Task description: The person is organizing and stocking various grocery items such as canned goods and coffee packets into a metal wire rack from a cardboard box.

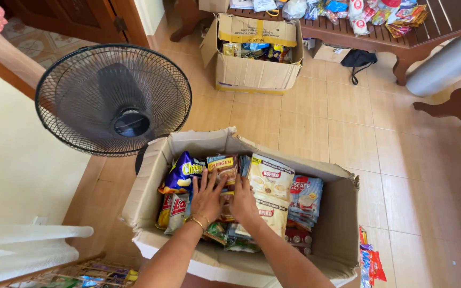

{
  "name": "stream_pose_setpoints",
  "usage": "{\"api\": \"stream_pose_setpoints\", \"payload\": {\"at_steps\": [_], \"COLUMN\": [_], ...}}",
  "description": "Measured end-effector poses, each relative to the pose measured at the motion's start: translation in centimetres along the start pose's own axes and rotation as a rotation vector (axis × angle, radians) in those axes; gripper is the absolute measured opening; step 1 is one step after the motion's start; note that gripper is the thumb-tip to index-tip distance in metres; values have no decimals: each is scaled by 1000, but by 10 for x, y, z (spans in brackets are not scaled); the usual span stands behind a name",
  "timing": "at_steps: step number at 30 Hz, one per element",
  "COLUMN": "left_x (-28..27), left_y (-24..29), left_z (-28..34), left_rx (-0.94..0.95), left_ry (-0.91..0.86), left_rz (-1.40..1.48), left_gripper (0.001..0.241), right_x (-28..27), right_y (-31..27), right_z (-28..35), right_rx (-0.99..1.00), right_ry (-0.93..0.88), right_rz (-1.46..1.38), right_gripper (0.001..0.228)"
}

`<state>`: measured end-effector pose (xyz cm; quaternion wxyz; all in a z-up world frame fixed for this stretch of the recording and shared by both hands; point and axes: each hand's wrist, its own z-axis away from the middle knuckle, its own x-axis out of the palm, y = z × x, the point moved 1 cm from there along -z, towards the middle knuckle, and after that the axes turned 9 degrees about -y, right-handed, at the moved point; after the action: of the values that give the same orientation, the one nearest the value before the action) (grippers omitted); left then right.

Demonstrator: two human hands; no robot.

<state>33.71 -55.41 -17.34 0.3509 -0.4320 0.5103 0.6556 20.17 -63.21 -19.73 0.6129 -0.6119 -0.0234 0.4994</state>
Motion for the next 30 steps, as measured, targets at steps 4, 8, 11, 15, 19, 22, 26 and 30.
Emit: {"api": "stream_pose_setpoints", "payload": {"at_steps": [4,8,11,15,19,22,26,30], "left_x": [-28,-29,-28,-26,-22,-28,-47,-24], "left_y": [6,-16,-30,-34,-33,-22,3,-9], "left_z": [1,-12,-21,-35,-35,-27,-11,-25], "left_rx": [-131,-64,-20,-22,10,33,66,63], "left_ry": [-254,-348,-393,-428,-448,-416,-523,-540], "left_rz": [-60,-76,-94,-96,-132,-201,-256,-191], "left_gripper": [76,84,88,89,92,97,102,109], "right_x": [-24,-14,-8,-4,-10,-19,-21,-27], "right_y": [-39,-9,-2,5,-5,-17,-25,-11], "right_z": [29,28,23,15,28,36,45,35], "right_rx": [55,229,252,217,222,140,200,157], "right_ry": [20,-97,-124,-115,-127,-135,-357,-384], "right_rz": [557,613,619,637,653,738,665,648], "right_gripper": [81,83,85,84,87,91,91,102]}}
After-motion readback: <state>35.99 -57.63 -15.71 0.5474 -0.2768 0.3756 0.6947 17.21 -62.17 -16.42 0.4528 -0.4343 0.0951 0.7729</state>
